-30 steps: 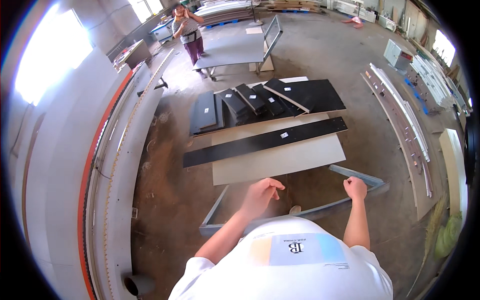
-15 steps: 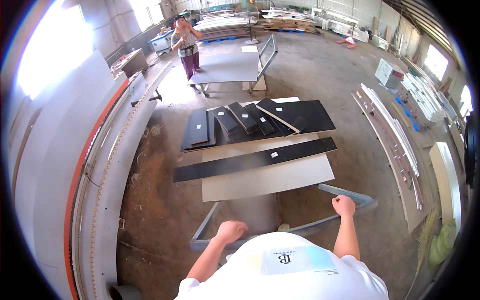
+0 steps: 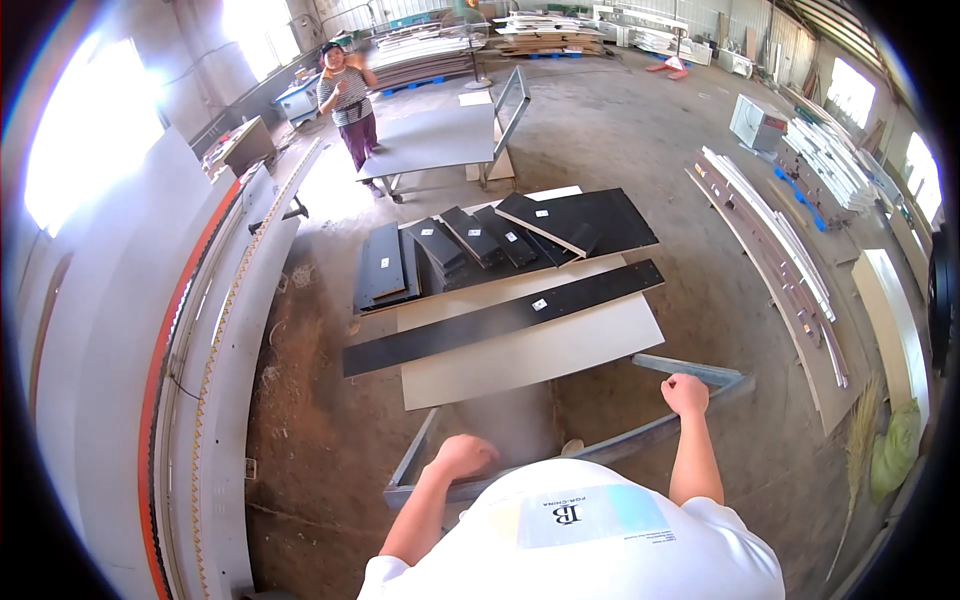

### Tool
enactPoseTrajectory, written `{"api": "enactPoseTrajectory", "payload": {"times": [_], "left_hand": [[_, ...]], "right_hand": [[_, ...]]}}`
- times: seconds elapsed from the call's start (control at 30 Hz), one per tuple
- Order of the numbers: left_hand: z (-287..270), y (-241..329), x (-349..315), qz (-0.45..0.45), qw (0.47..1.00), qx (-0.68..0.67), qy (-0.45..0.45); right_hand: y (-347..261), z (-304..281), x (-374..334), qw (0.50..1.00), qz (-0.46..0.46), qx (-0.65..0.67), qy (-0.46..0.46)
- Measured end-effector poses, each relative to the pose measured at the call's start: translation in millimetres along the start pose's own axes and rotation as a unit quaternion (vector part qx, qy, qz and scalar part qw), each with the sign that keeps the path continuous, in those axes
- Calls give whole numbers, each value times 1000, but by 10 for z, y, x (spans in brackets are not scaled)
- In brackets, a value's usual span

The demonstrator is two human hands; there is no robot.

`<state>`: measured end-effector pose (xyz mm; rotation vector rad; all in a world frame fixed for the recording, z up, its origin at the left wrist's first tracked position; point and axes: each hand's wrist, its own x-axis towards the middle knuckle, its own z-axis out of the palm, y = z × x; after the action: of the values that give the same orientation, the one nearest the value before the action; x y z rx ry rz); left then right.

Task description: The person touches a machine, walks across a workshop, and moves a metal frame.

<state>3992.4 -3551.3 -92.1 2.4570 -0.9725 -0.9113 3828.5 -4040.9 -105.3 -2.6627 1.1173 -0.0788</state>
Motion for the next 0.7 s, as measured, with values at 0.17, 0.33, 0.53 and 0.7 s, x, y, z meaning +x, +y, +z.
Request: {"api": "enactPoseTrajectory", "payload": {"times": [0.17, 0.33, 0.53, 0.7], "left_hand": [[225, -381, 215, -21, 996, -81, -8], [421, -516, 283, 4, 995, -61, -81], [242, -284, 227, -5, 994, -19, -108], [285, -343, 283, -21, 996, 4, -90]], "right_hand": [[-5, 4, 33, 999, -17, -27, 2], [25, 20, 46, 999, -26, 27, 39], [-59, -126, 7, 997, 21, 77, 2], [-102, -130, 8, 1000, 16, 20, 17]]}}
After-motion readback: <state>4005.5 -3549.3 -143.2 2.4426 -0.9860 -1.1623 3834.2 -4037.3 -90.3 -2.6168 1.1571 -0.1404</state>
